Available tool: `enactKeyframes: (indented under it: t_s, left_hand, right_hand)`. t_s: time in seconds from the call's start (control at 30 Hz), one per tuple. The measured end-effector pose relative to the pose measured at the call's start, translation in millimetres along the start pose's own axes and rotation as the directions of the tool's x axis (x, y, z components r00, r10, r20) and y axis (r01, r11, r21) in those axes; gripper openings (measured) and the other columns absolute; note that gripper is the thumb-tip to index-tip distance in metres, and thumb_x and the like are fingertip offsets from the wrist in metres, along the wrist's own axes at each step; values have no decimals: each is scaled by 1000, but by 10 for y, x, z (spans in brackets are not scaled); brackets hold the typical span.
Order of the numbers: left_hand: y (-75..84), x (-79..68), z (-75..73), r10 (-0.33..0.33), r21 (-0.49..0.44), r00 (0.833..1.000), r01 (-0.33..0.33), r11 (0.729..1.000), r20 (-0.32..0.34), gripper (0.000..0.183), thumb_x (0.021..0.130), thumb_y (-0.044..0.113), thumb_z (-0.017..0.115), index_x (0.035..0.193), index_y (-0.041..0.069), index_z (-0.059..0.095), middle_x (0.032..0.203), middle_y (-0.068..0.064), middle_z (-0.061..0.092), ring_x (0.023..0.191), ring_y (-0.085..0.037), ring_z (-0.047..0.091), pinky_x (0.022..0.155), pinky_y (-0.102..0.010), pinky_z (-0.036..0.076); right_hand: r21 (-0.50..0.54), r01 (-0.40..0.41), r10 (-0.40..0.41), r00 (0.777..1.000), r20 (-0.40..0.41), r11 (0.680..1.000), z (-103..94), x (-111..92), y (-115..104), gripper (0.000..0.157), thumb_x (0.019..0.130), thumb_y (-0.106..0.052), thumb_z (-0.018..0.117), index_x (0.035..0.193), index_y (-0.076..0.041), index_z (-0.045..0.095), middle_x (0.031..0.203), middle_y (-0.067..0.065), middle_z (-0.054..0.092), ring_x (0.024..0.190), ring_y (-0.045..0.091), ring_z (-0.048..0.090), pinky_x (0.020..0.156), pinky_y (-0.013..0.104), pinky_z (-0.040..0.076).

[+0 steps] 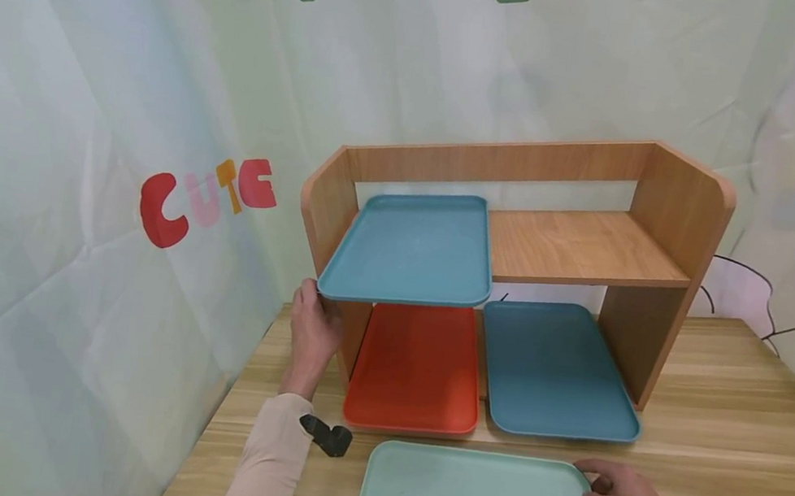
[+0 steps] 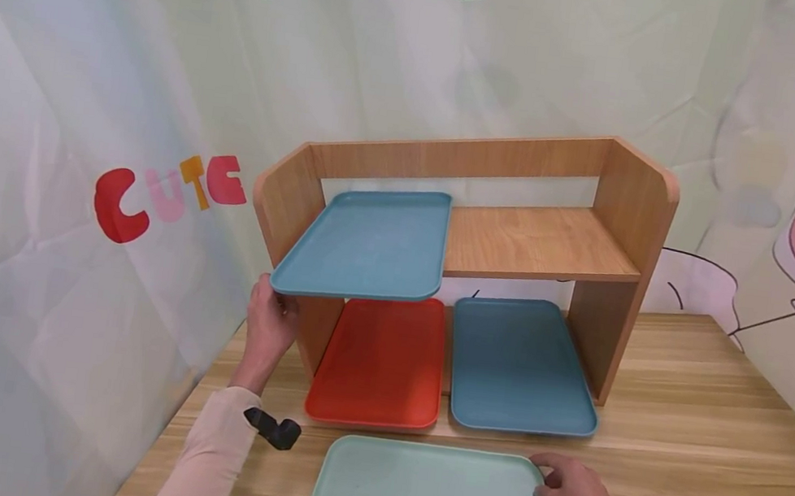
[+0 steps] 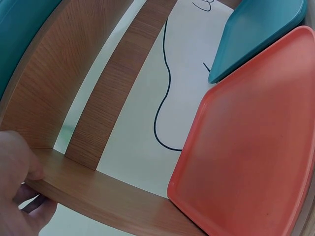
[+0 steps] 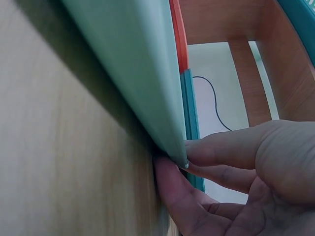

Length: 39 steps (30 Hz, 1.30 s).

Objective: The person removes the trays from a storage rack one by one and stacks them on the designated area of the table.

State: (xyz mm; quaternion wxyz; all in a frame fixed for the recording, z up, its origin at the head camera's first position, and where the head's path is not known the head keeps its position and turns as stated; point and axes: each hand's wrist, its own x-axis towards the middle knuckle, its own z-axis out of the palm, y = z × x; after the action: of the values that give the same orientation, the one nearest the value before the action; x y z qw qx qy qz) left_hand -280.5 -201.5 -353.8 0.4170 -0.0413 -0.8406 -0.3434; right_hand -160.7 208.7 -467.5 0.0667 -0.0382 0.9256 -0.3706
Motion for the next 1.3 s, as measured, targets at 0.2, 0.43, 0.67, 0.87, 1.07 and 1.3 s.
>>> enactKeyframes:
  t_s: [0.2, 0.43, 0.67, 0.87, 1.07, 1.3]
  left_hand:
    - [-15, 3, 1, 8, 4, 1000, -8, 1000, -7, 7, 88, -8, 47, 94, -4, 45, 82, -22, 49, 80, -38, 51, 65, -48, 45]
    - [-6, 9, 4, 12, 5, 1000, -12, 1000, 3, 6, 88, -7, 47, 93, -5, 45, 82, -22, 48, 79, -38, 50, 65, -47, 44]
    - [-3, 10, 13, -21, 4, 1000, 21, 1000, 7, 7, 90, -6, 47, 96, -5, 47, 85, -23, 50, 83, -39, 51, 68, -48, 45]
    - [6, -1, 6, -52, 11, 999, 52, 999, 12, 9, 90, -5, 48, 99, -5, 47, 88, -23, 51, 86, -39, 53, 70, -49, 47]
    - [-3, 2, 0, -62, 18, 998, 62, 998, 26, 10, 90, -5, 48, 101, -5, 47, 90, -23, 51, 88, -38, 53, 72, -49, 47]
    - [-10, -2, 8, -19, 13, 1000, 19, 1000, 9, 8, 90, -6, 48, 97, -5, 46, 85, -23, 49, 83, -39, 51, 68, -49, 46]
  right_hand:
    - [-22, -3, 3, 1000, -12, 1000, -25, -26, -45, 33, 84, -8, 67, 116, -1, 64, 77, 0, 63, 68, 13, 56, 59, 28, 46]
    - [-23, 58, -60, 994, -91, 998, -185, -85, -160, 37, 89, -16, 64, 121, 3, 60, 92, 6, 68, 80, 18, 66, 62, 28, 51]
    - [15, 190, -178, 941, -288, 982, -326, -126, -357, 38, 89, -10, 65, 124, 3, 57, 97, 11, 68, 78, 18, 67, 59, 23, 50]
    - [104, 245, -197, 920, -339, 964, -448, -77, -593, 48, 94, -20, 59, 136, -2, 45, 113, 17, 62, 89, 11, 65, 66, 22, 53]
    - [262, 256, -176, 940, -292, 930, -533, -16, -881, 63, 94, -25, 60, 146, -5, 30, 125, 19, 54, 92, -6, 58, 76, 27, 56]
    - [352, 259, -158, 944, -289, 900, -573, 41, -1117, 65, 94, -30, 59, 148, -10, 28, 131, 16, 51, 100, 8, 63, 79, 23, 55]
